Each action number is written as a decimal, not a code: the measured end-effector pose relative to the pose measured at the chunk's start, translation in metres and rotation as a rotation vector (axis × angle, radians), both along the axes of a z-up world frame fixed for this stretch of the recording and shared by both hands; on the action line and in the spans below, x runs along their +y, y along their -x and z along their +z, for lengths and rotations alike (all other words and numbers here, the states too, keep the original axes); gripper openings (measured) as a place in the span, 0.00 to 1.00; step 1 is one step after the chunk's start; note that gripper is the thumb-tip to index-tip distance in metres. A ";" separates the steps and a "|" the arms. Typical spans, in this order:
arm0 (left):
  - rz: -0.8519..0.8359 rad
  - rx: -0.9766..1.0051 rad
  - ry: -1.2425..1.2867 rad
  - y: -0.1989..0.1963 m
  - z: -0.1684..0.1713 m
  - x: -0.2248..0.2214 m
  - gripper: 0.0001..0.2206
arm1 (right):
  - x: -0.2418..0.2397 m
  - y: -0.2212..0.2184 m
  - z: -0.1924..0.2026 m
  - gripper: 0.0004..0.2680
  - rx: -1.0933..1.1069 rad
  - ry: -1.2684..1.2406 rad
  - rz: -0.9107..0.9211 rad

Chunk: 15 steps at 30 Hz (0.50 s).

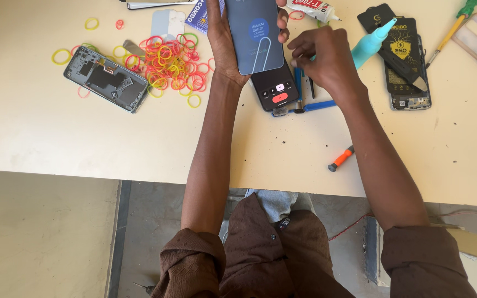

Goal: The person handles a mobile phone, removes components, and places a battery into the device frame by hand.

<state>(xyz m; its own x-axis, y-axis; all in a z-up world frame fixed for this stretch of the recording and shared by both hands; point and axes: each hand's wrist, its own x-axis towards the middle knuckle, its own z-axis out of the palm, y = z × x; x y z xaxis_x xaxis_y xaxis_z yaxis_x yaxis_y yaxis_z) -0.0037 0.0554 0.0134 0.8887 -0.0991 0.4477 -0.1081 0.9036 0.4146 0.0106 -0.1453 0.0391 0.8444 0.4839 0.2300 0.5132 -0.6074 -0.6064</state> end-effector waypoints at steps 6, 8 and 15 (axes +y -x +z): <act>-0.053 0.008 -0.019 -0.002 0.001 -0.005 0.44 | 0.000 -0.006 -0.013 0.09 -0.012 0.055 0.000; -0.071 0.053 -0.021 -0.003 -0.001 -0.007 0.45 | 0.001 -0.007 -0.014 0.06 -0.069 0.060 0.017; -0.188 0.049 -0.103 -0.007 -0.014 -0.010 0.39 | 0.010 -0.003 -0.021 0.06 -0.119 0.058 -0.045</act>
